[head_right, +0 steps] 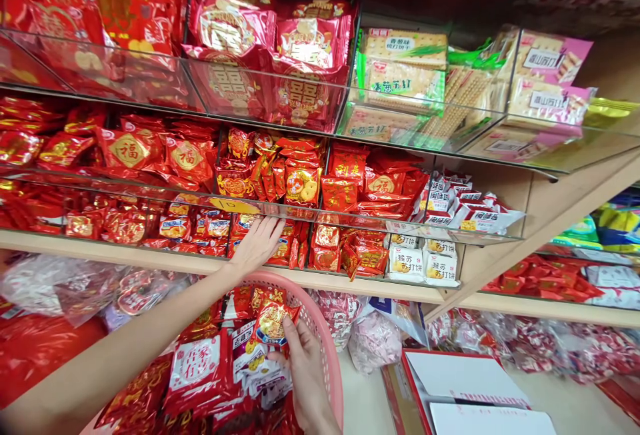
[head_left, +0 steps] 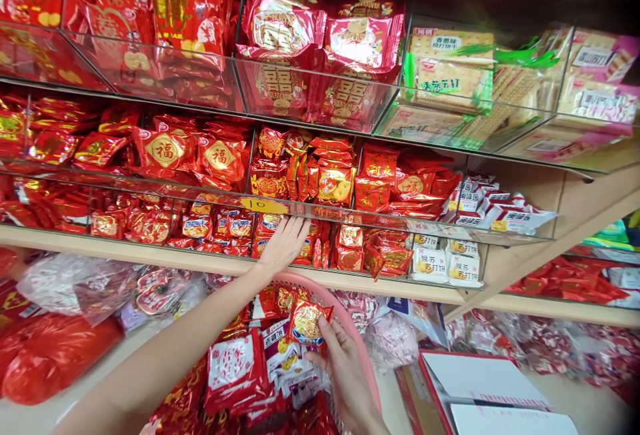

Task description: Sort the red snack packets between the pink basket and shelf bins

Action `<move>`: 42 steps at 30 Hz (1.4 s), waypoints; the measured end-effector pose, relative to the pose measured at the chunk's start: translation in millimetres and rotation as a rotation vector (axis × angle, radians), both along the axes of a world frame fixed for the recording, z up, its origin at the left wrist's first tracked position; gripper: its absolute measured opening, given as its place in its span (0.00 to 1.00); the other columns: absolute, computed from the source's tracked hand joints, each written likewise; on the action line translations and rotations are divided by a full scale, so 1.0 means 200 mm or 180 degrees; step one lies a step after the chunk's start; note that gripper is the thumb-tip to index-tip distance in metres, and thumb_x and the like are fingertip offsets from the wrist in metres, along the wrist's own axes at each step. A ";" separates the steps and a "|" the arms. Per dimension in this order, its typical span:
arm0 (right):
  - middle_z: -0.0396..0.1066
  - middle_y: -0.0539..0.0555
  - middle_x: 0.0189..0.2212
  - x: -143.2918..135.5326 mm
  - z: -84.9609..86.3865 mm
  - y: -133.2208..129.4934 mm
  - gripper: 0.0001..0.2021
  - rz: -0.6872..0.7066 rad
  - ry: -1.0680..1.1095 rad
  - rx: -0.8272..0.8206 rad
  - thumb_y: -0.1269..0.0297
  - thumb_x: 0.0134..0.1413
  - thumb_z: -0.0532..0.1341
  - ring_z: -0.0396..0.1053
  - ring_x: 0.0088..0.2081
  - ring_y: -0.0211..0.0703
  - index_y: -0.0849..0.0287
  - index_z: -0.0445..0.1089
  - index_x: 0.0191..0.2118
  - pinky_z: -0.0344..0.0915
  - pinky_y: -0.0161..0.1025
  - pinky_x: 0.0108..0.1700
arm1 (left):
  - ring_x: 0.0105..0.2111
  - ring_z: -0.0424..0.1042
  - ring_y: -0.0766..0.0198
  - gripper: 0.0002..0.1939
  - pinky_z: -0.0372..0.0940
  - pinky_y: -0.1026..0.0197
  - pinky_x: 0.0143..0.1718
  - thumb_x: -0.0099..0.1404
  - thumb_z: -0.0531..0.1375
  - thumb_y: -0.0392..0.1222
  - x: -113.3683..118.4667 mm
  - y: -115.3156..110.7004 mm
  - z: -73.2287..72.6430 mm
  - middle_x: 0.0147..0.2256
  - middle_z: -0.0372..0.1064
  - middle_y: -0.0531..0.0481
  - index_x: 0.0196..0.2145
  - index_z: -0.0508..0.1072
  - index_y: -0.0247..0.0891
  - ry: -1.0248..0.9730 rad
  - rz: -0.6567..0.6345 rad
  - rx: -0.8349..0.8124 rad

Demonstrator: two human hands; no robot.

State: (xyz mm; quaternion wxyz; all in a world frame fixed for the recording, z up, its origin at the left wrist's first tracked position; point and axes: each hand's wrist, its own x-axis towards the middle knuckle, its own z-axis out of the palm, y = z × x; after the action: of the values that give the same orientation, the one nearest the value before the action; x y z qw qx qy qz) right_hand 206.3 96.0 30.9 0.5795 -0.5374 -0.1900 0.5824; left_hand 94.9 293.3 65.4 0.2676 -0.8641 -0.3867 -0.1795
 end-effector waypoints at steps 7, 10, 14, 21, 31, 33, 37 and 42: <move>0.66 0.55 0.48 0.00 -0.02 -0.01 0.19 0.0023 -0.0019 -0.0043 0.50 0.43 0.66 0.62 0.51 0.48 0.55 0.74 0.39 0.73 0.36 0.37 | 0.54 0.61 0.54 0.24 0.54 0.52 0.54 0.67 0.44 0.29 -0.03 0.00 -0.01 0.54 0.64 0.38 0.60 0.59 0.34 0.0120 -0.0223 0.0027; 0.67 0.54 0.45 0.00 -0.02 -0.01 0.18 0.0038 -0.0022 -0.0029 0.50 0.43 0.67 0.64 0.49 0.48 0.55 0.75 0.38 0.73 0.37 0.38 | 0.48 0.65 0.56 0.24 0.57 0.54 0.50 0.68 0.43 0.29 -0.03 -0.02 0.02 0.46 0.68 0.40 0.61 0.57 0.33 0.0164 -0.0326 0.0006; 0.66 0.55 0.48 0.00 -0.02 -0.01 0.18 -0.0053 -0.0032 -0.0031 0.51 0.42 0.67 0.64 0.50 0.49 0.56 0.75 0.38 0.73 0.38 0.37 | 0.45 0.66 0.56 0.25 0.58 0.53 0.48 0.67 0.43 0.28 -0.01 -0.06 0.04 0.43 0.69 0.41 0.61 0.55 0.33 0.0135 -0.0435 -0.0058; 0.67 0.54 0.45 0.00 -0.03 -0.01 0.17 -0.0040 -0.0034 -0.0028 0.51 0.41 0.67 0.65 0.48 0.47 0.56 0.75 0.37 0.74 0.37 0.36 | 0.48 0.65 0.58 0.19 0.57 0.55 0.49 0.68 0.48 0.31 -0.09 -0.25 0.11 0.48 0.68 0.43 0.54 0.64 0.38 -0.0182 -0.0661 -0.0200; 0.71 0.53 0.42 -0.01 0.02 -0.03 0.13 0.0368 0.0353 0.0290 0.54 0.49 0.64 0.66 0.46 0.44 0.55 0.76 0.38 0.72 0.39 0.39 | 0.41 0.73 0.60 0.19 0.67 0.56 0.44 0.56 0.65 0.46 -0.23 -0.73 0.15 0.41 0.73 0.47 0.43 0.67 0.39 -0.5756 -0.0357 -0.3817; 0.71 0.52 0.43 -0.02 0.03 -0.04 0.12 0.0440 0.0384 0.0319 0.54 0.50 0.63 0.66 0.46 0.43 0.54 0.76 0.37 0.71 0.37 0.40 | 0.41 0.73 0.59 0.22 0.69 0.56 0.43 0.54 0.66 0.45 -0.24 -0.77 0.14 0.42 0.73 0.47 0.45 0.67 0.40 -0.5961 -0.0353 -0.4008; 0.71 0.52 0.44 -0.03 0.05 -0.05 0.13 0.0513 0.0374 0.0287 0.53 0.52 0.61 0.65 0.48 0.43 0.53 0.75 0.40 0.71 0.37 0.41 | 0.44 0.72 0.58 0.28 0.70 0.58 0.42 0.53 0.67 0.43 -0.27 -0.81 0.11 0.48 0.70 0.47 0.51 0.65 0.43 -0.6068 -0.0237 -0.4030; 0.70 0.52 0.46 -0.03 0.04 -0.05 0.14 0.0436 0.0407 0.0242 0.53 0.50 0.63 0.63 0.49 0.44 0.55 0.75 0.40 0.72 0.41 0.45 | 0.44 0.72 0.60 0.29 0.70 0.61 0.39 0.56 0.66 0.44 -0.31 -0.82 0.11 0.50 0.69 0.48 0.54 0.64 0.45 -0.6277 -0.0216 -0.4254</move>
State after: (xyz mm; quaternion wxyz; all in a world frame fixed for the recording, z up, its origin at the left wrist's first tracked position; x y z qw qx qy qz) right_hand 200.7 86.4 37.9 0.5692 -0.4626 -0.2109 0.6462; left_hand 32.8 128.5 86.8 -0.6531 -0.3316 -0.4195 -0.5363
